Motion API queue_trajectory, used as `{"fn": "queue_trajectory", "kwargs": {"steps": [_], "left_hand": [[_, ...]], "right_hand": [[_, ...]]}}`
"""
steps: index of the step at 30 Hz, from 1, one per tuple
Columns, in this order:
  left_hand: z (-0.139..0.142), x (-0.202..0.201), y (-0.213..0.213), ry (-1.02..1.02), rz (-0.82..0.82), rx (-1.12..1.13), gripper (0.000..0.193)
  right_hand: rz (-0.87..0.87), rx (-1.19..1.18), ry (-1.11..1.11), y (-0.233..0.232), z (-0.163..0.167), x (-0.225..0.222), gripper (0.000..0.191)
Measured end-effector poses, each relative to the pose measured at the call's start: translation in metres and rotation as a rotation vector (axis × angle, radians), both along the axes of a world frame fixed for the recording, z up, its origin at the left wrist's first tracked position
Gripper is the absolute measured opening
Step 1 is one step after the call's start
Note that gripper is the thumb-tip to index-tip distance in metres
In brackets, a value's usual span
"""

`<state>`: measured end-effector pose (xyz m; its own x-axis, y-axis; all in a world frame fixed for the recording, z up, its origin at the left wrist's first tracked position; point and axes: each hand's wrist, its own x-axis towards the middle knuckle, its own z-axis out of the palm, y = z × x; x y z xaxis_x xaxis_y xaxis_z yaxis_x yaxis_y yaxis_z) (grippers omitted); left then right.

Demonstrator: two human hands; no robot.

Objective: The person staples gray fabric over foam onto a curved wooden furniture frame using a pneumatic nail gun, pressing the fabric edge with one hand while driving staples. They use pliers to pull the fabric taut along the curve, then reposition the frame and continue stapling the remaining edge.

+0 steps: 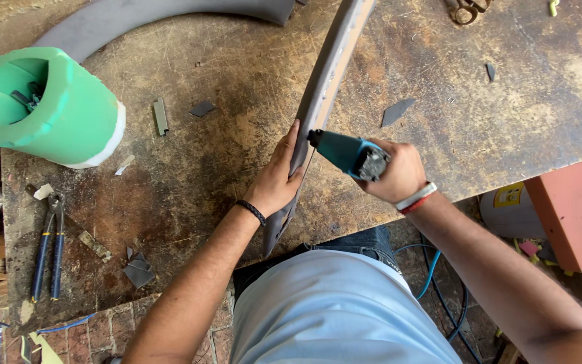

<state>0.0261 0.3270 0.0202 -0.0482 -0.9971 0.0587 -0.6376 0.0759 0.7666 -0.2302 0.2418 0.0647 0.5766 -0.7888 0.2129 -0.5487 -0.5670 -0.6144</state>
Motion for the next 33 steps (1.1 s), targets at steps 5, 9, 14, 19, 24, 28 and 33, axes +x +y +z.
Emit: {"fn": "queue_trajectory", "kwargs": {"steps": [5, 9, 14, 19, 24, 28, 33], "left_hand": [[0.003, 0.000, -0.001, -0.016, 0.002, -0.011, 0.105], [0.005, -0.003, -0.002, -0.013, 0.014, 0.066, 0.106], [0.008, -0.001, -0.002, -0.059, 0.010, 0.067, 0.114], [0.009, -0.002, 0.001, -0.061, -0.013, 0.057, 0.121], [0.005, -0.004, 0.004, -0.009, 0.013, 0.080, 0.114], [-0.007, 0.004, 0.006, 0.141, -0.014, -0.145, 0.114], [-0.027, 0.013, 0.007, 0.406, -0.075, -0.138, 0.086]], "right_hand": [[0.036, -0.055, 0.000, -0.003, 0.018, 0.002, 0.039], [0.115, -0.034, -0.039, 0.004, 0.017, 0.001, 0.041], [0.145, 0.022, 0.020, 0.015, -0.001, 0.001, 0.033], [0.119, 0.029, 0.068, 0.026, -0.018, 0.000, 0.031], [-0.183, 0.153, 0.443, 0.012, -0.033, 0.003, 0.042], [-0.294, 0.032, 0.427, -0.012, -0.058, 0.007, 0.044], [-0.302, -0.399, 0.109, 0.030, -0.088, 0.029, 0.042]]}}
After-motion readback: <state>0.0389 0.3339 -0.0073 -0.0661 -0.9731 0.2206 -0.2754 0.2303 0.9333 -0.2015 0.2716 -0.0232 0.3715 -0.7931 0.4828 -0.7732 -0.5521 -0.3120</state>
